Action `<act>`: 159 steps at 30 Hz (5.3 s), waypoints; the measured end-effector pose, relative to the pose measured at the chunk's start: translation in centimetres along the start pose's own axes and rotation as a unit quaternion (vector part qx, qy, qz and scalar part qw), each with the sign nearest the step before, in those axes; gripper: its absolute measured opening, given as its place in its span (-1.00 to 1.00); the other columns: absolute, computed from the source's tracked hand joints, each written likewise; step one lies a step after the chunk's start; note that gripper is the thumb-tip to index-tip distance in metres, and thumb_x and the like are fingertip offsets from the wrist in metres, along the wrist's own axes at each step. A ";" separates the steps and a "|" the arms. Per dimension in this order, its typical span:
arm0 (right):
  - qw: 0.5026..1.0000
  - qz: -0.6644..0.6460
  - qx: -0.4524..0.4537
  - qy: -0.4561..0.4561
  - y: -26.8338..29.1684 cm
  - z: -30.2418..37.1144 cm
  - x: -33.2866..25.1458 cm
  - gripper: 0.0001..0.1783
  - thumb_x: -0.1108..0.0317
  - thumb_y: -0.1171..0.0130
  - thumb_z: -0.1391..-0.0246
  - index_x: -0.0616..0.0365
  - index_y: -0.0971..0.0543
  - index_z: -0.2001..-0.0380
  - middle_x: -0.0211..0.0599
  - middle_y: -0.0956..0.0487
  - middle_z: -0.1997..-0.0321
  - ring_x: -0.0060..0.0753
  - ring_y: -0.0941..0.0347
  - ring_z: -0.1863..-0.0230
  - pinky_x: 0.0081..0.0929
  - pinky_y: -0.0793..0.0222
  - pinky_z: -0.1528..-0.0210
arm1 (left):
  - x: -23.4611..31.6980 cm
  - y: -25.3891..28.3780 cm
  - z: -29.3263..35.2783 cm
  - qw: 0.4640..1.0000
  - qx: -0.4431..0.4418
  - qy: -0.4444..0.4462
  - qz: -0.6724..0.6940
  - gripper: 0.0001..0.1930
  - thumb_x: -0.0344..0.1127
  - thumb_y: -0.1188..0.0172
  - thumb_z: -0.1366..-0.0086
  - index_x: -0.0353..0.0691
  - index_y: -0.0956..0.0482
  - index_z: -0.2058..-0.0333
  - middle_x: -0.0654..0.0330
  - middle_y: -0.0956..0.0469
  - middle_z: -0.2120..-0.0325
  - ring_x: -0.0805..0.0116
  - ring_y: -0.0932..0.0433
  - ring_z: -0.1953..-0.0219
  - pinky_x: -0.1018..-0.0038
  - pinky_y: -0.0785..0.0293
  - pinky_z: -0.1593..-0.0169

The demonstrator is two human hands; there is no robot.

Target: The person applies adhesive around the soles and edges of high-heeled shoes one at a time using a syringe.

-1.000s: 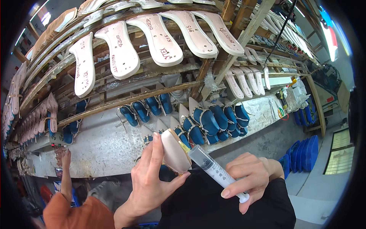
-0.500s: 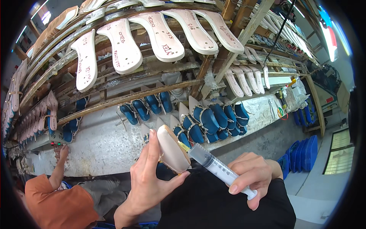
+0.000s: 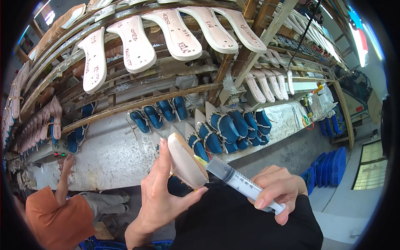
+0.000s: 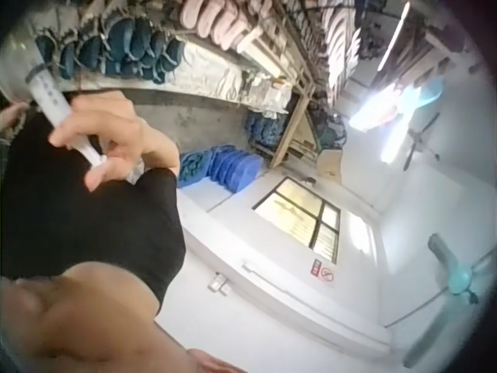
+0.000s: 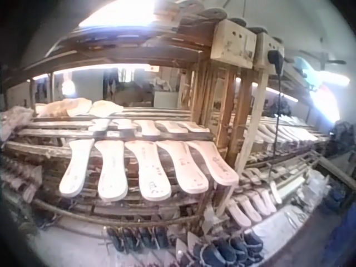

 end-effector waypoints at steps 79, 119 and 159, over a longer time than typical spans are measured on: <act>0.992 -0.109 0.017 -0.058 -0.7 4.6 1.2 -0.34 -0.10 -0.19 -0.30 0.45 -0.54 0.05 -0.01 -0.62 0.30 -0.24 -0.54 0.50 -0.37 -0.43 0.52 | -4.5 0.0 0.2 0.859 0.072 0.172 0.476 0.27 -0.41 -0.56 0.08 -0.36 0.19 -0.47 -0.19 -0.48 -0.10 0.05 -0.59 -0.08 0.25 -0.55 -0.13; 0.990 -0.101 0.078 -0.055 2.9 10.9 -1.0 -0.34 -0.07 -0.25 -0.26 0.46 -0.53 0.02 -0.02 -0.62 0.29 -0.29 -0.52 0.50 -0.42 -0.36 0.54 | -2.4 -6.9 -2.9 0.826 0.048 0.212 0.520 0.05 -0.38 -0.42 -0.03 -0.23 0.03 -0.44 -0.06 -0.47 -0.09 0.09 -0.57 -0.09 0.22 -0.53 -0.18; 0.976 -0.174 0.093 -0.090 5.5 18.8 -4.3 -0.31 -0.11 -0.20 -0.29 0.48 -0.52 0.03 -0.12 -0.57 0.41 -0.33 -0.48 0.51 -0.41 -0.32 0.52 | 0.4 -12.7 -0.5 0.834 0.077 0.222 0.500 -0.02 -0.31 -0.42 -0.07 -0.26 -0.03 -0.41 -0.06 -0.47 -0.10 0.10 -0.56 -0.11 0.22 -0.53 -0.19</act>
Point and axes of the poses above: each hand's wrist, its own z-axis away from the middle knuckle, its own y-axis out of the back of the hand, x = y × z, the point moved 10 cm from there along -z, towards the middle knuckle
